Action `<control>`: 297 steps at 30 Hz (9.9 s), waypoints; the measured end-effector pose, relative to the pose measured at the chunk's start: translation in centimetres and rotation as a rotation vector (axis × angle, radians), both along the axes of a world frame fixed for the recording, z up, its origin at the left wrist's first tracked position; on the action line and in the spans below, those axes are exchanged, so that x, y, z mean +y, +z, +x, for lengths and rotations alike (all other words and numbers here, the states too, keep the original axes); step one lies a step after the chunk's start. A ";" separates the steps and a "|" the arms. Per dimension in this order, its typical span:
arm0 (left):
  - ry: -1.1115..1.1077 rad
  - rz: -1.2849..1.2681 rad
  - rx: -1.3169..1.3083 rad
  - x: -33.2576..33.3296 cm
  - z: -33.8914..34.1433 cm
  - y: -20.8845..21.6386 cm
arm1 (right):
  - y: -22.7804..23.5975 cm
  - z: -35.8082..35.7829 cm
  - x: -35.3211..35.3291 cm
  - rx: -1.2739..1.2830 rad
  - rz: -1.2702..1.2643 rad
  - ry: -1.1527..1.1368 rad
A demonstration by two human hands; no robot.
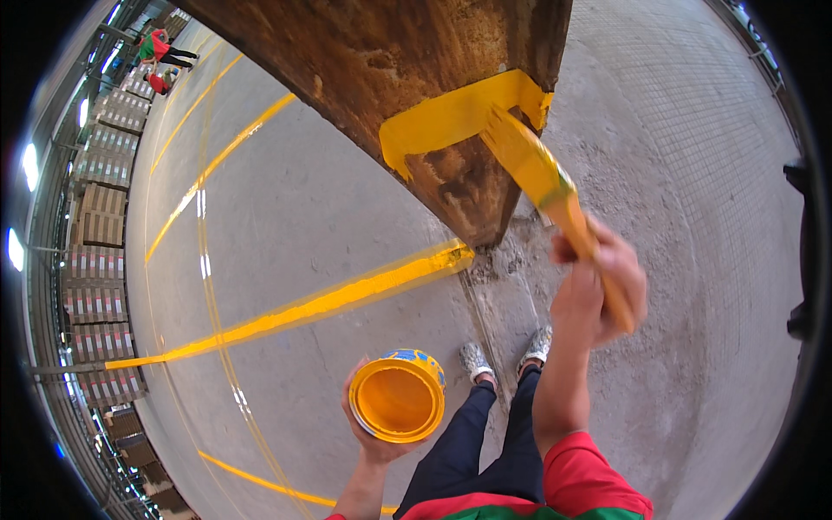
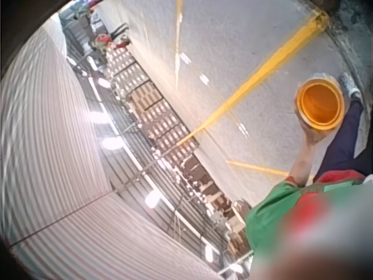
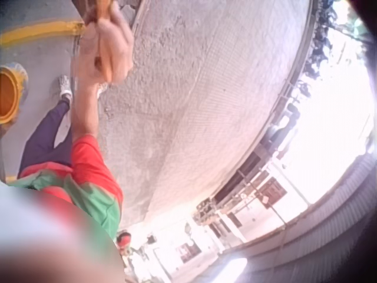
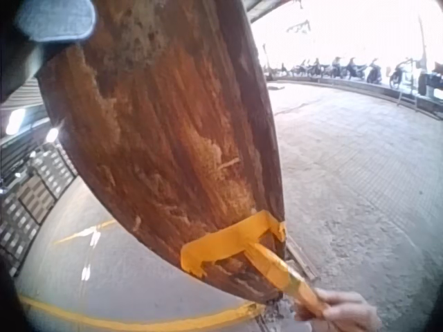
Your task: The person paints a rusty metal beam with yellow paint using a brush and a small paint can. They repeatedly dip the brush into the can and apply paint to the beam's surface, covering rusted areas.
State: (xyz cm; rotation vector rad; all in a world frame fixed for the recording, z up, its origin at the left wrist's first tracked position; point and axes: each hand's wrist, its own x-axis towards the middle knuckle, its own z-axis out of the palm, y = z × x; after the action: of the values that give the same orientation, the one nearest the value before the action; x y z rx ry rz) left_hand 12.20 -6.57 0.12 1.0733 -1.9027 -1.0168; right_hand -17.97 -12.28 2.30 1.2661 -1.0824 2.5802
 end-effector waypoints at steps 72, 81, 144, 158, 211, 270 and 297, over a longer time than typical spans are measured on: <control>-0.040 0.004 -0.028 0.4 -0.1 -0.5 | 1.2 -1.1 -3.7 0.019 0.171 0.423; -0.043 0.005 -0.034 0.3 0.0 -0.4 | 0.5 -3.0 -4.7 0.064 0.116 0.556; -0.007 0.006 -0.103 1.3 -4.5 0.8 | 1.4 -4.1 -4.9 -0.008 0.161 0.342; 0.020 -0.017 -0.077 1.0 -4.4 0.8 | 0.2 -4.3 -3.7 -0.007 0.201 0.285; 0.015 -0.021 -0.007 0.7 -3.3 0.7 | 1.9 1.1 -3.3 0.156 0.142 0.150; 0.026 -0.018 -0.059 1.0 -3.2 0.6 | -3.1 3.1 -3.6 -0.601 -0.258 0.680; 0.041 -0.005 0.011 0.8 -2.0 0.3 | -6.0 4.1 -5.2 -0.655 -0.245 0.817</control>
State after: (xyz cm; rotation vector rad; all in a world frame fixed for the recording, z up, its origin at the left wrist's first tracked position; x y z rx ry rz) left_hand 10.23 -5.79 0.38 1.0976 -1.8664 -0.9930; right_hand -13.89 -17.47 -3.71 0.9339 -0.2293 3.7535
